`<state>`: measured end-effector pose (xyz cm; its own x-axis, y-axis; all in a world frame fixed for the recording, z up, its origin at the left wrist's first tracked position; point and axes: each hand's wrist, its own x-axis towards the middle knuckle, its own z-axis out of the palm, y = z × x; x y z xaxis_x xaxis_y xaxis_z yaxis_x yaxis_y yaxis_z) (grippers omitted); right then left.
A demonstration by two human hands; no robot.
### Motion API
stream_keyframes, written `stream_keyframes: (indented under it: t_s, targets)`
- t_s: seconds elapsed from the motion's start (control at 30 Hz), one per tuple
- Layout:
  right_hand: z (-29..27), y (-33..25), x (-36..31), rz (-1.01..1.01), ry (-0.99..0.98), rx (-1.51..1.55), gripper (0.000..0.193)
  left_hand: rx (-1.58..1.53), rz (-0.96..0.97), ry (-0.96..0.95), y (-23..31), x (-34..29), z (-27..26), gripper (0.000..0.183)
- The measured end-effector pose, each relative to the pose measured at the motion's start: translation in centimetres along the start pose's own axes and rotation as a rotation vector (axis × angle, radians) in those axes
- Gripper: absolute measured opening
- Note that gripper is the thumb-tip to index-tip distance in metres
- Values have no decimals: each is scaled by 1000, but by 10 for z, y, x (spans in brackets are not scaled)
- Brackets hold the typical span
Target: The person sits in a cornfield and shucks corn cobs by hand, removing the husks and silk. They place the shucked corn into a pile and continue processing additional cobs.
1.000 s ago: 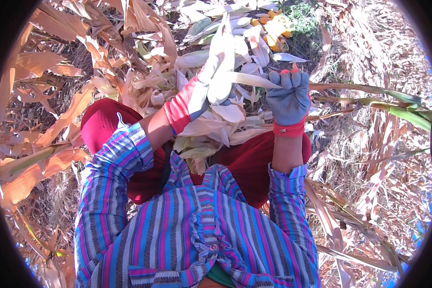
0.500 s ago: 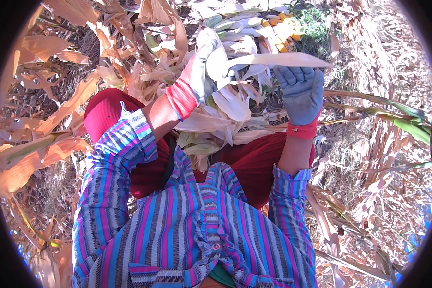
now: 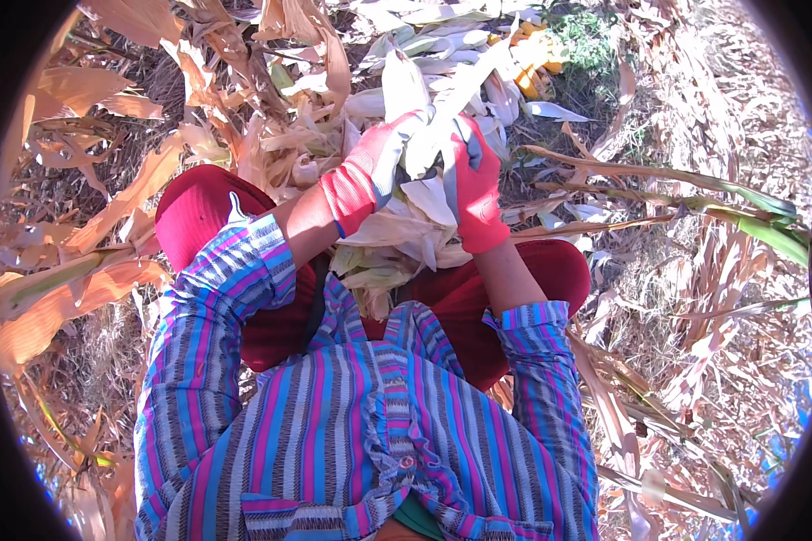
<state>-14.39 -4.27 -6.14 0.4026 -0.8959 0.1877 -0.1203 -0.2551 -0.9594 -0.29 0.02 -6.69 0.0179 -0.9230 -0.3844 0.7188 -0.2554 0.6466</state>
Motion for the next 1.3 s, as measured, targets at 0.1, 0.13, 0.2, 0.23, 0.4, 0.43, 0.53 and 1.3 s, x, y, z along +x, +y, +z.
stream_keyframes:
  t_s: [0.1,0.13,0.2,0.23,0.4,0.43,0.53,1.3]
  targets:
    - [-3,-12,-10,107,28,272,25,-174,-71,102,0,3,2,30]
    - [-3,-15,-14,199,17,408,25,-189,-90,109,1,9,0,30]
    - [-4,-24,-16,296,-18,394,24,-196,-88,108,1,11,-5,28]
    - [-4,-27,-13,324,-52,377,24,-147,-57,66,-1,8,-6,28]
    - [-16,-22,-3,452,-279,810,30,136,169,-168,-9,-1,-2,29]
    - [-14,-16,-7,423,-263,804,32,203,237,-216,-8,2,-2,30]
    - [-28,-22,3,530,-446,1220,26,71,78,-156,-1,10,-10,35]
    - [-32,12,14,441,-129,757,44,324,-191,-353,4,-10,22,63]
